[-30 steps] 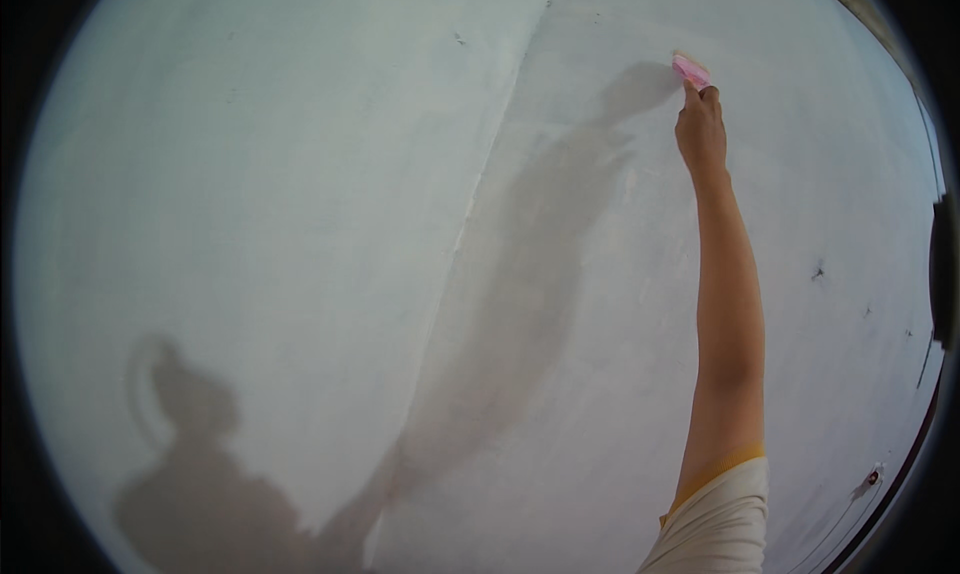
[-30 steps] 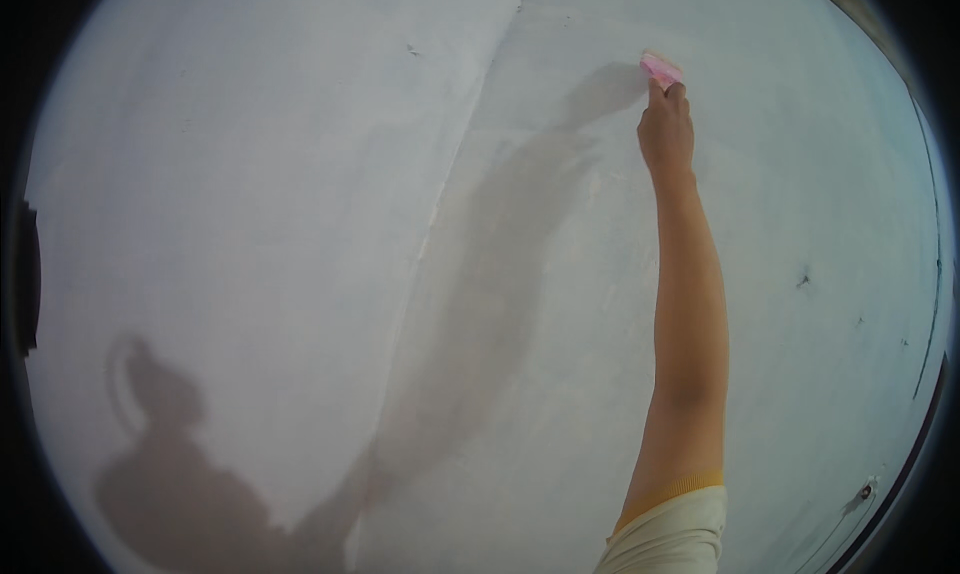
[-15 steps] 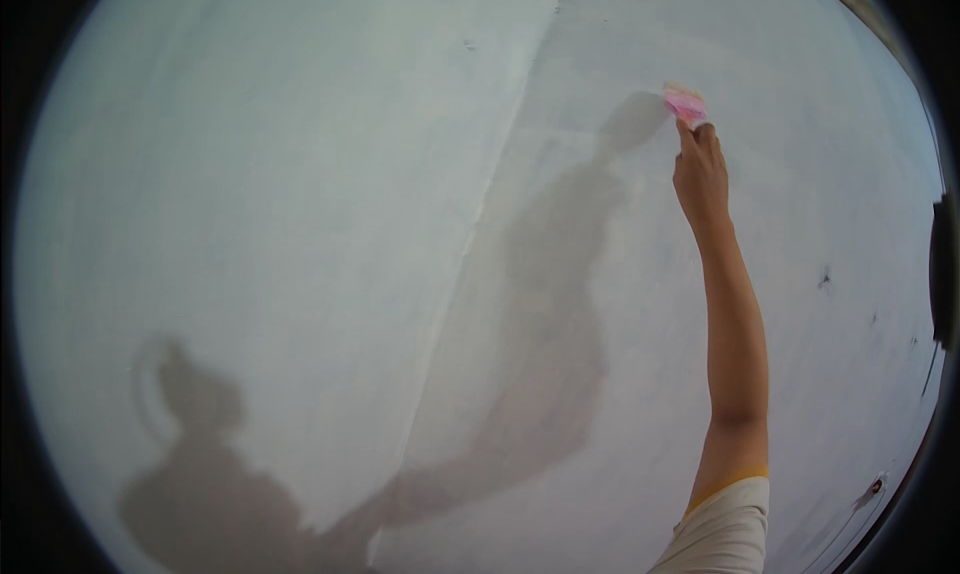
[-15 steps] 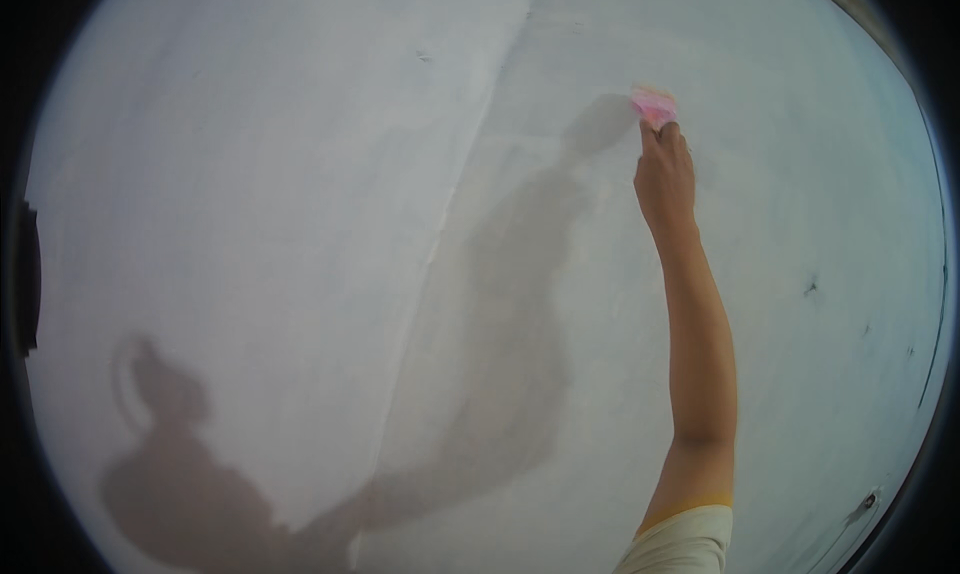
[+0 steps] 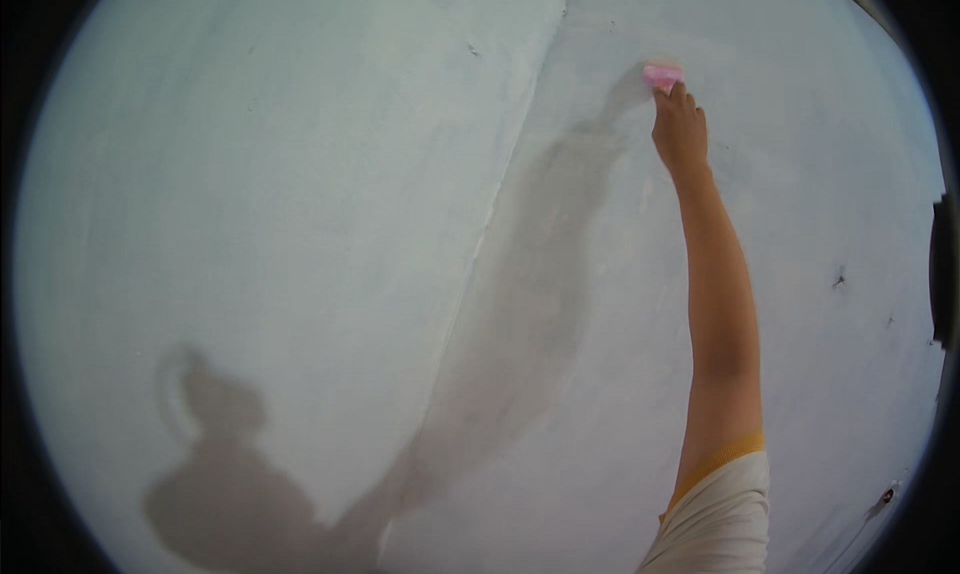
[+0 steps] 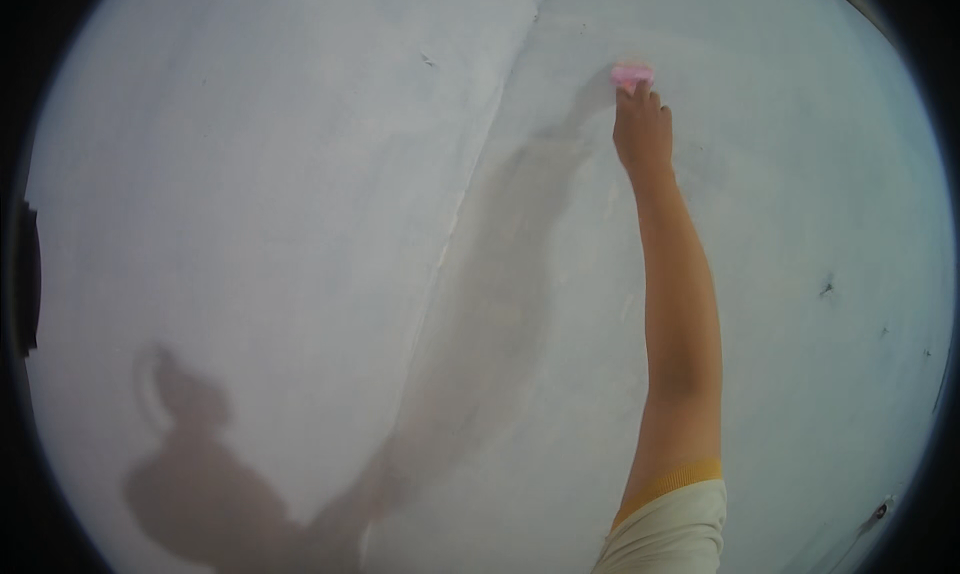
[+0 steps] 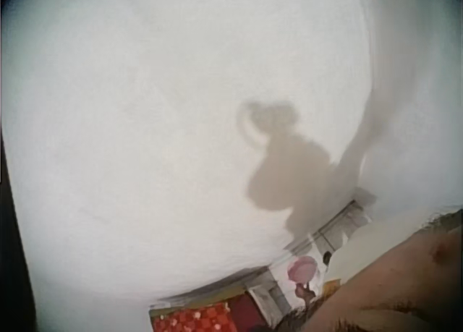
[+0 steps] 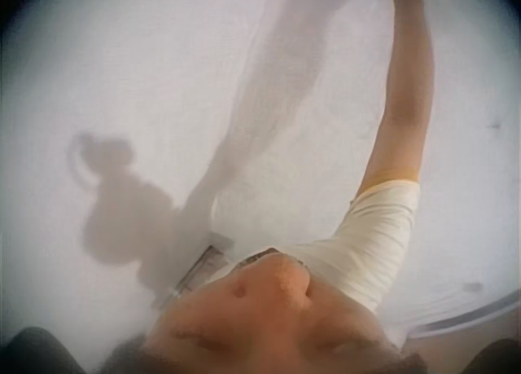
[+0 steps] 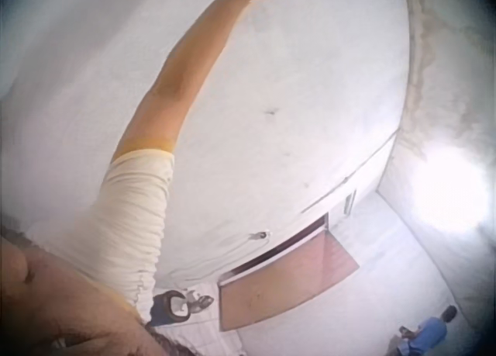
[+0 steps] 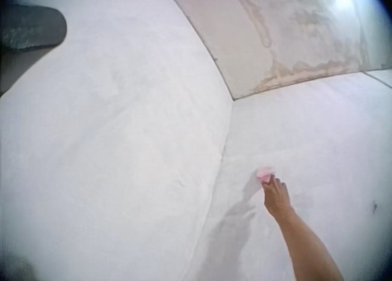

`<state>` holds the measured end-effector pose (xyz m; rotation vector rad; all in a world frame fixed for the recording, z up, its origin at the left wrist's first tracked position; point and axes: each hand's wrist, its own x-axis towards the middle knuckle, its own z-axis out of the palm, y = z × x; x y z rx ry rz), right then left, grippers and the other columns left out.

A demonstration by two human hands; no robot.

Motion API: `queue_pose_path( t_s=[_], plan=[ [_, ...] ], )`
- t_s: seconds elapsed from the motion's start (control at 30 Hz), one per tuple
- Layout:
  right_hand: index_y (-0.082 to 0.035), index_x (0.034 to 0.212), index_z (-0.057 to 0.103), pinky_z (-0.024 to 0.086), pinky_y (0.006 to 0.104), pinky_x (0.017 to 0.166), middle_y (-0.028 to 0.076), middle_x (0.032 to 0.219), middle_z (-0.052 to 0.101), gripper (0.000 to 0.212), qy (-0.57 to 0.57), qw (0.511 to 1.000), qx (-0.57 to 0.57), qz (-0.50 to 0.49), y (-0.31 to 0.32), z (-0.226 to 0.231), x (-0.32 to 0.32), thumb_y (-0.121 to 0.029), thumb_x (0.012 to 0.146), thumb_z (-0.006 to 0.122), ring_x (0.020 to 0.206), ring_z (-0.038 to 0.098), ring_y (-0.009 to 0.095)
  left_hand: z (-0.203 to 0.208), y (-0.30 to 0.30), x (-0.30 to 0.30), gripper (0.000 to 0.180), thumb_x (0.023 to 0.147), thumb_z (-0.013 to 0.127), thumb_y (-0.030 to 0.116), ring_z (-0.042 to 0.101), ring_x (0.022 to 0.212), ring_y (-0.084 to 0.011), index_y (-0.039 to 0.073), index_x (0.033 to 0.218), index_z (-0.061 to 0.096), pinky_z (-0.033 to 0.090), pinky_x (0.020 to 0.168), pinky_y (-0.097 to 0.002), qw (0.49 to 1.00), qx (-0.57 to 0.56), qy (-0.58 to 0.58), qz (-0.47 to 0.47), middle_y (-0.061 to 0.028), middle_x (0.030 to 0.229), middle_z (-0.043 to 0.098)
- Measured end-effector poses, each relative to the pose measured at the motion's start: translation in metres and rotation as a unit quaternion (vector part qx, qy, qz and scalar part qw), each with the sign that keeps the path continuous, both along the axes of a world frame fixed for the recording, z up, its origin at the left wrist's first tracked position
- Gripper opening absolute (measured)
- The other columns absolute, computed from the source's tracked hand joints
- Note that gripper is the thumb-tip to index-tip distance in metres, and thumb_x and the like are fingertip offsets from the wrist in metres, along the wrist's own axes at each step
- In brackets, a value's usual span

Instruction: The person paints the interior walls and corners of a room using a brush dipped in a bucket of pink paint.

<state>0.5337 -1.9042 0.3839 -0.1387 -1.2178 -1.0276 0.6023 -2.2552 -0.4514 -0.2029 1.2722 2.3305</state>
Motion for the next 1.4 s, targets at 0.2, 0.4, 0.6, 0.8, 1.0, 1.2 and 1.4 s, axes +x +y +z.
queue_pose_path(
  t_s=[0.2, 0.4, 0.6, 0.8, 1.0, 1.2, 1.4],
  plan=[
    [-0.006, 0.121, 0.059, 0.046, 0.0408, 0.072, 0.013, 0.105, 0.056, 0.038, -0.058, 0.998, 0.001, 0.013, -0.171, -0.136, 0.045, -0.002, 0.083, 0.056, 0.091, 0.059, 0.027, -0.027, -0.155, 0.035, 0.034, 0.094, 0.056, 0.009, 0.057, 0.103, -0.0285, -0.003, 0.125, 0.049, 0.057, 0.083, -0.0397, 1.000, -0.001, 0.005, -0.028, -0.0135, 0.114, 0.053],
    [-0.005, 0.131, 0.054, 0.048, 0.0407, 0.071, 0.014, 0.102, 0.055, 0.050, -0.102, 0.980, -0.003, 0.169, -0.297, -0.189, 0.203, 0.005, 0.083, 0.058, 0.086, 0.058, 0.029, -0.009, -0.208, 0.079, 0.034, 0.094, 0.056, 0.009, 0.057, 0.103, -0.0285, -0.004, 0.125, 0.049, 0.057, 0.083, -0.0396, 0.997, 0.020, 0.038, -0.067, -0.0136, 0.114, 0.053],
    [0.000, 0.128, 0.056, 0.044, 0.0266, 0.061, 0.009, 0.088, 0.057, 0.036, -0.251, 0.848, -0.199, 0.422, -0.249, -0.328, 0.288, 0.008, 0.093, 0.052, 0.074, 0.056, 0.015, -0.023, -0.139, 0.109, 0.034, 0.094, 0.055, 0.008, 0.057, 0.103, -0.0285, -0.004, 0.125, 0.049, 0.057, 0.084, -0.0394, 0.998, -0.006, -0.017, -0.056, -0.0137, 0.114, 0.053],
    [0.002, 0.134, 0.050, 0.049, 0.0302, 0.067, 0.012, 0.097, 0.057, 0.036, -0.232, 0.611, -0.443, 0.614, 0.306, -0.300, 0.064, -0.001, 0.098, 0.047, 0.086, 0.058, 0.018, 0.148, 0.369, -0.137, 0.033, 0.094, 0.055, 0.008, 0.057, 0.103, -0.0285, -0.005, 0.125, 0.050, 0.057, 0.084, -0.0393, 0.994, -0.021, 0.014, -0.103, -0.0138, 0.114, 0.053],
    [-0.002, 0.132, 0.053, 0.047, 0.0349, 0.070, 0.015, 0.099, 0.061, 0.033, -0.121, 0.335, -0.570, 0.740, 0.801, -0.204, -0.073, -0.015, 0.102, 0.048, 0.084, 0.059, 0.023, 0.319, 0.753, -0.286, 0.033, 0.094, 0.055, 0.008, 0.057, 0.104, -0.0285, -0.005, 0.125, 0.050, 0.058, 0.085, -0.0392, 0.993, -0.104, -0.052, -0.032, -0.0139, 0.114, 0.053],
    [0.001, 0.125, 0.055, 0.050, 0.0347, 0.075, 0.015, 0.104, 0.065, 0.034, -0.004, 0.229, -0.664, 0.712, 0.897, -0.217, -0.146, -0.022, 0.101, 0.050, 0.085, 0.062, 0.023, 0.366, 0.849, -0.429, 0.033, 0.094, 0.055, 0.007, 0.057, 0.104, -0.0285, -0.005, 0.125, 0.050, 0.058, 0.085, -0.0391, 0.989, -0.149, 0.025, -0.011, -0.0140, 0.114, 0.053],
    [0.003, 0.117, 0.057, 0.048, 0.0356, 0.065, 0.018, 0.101, 0.064, 0.031, 0.067, 0.215, -0.693, 0.685, 0.797, -0.311, -0.133, -0.023, 0.102, 0.048, 0.079, 0.061, 0.025, 0.235, 0.760, -0.458, 0.034, 0.094, 0.055, 0.007, 0.056, 0.105, -0.0285, -0.006, 0.125, 0.050, 0.058, 0.086, -0.0391, 0.965, -0.177, 0.190, -0.022, -0.0144, 0.115, 0.053]
  ],
)
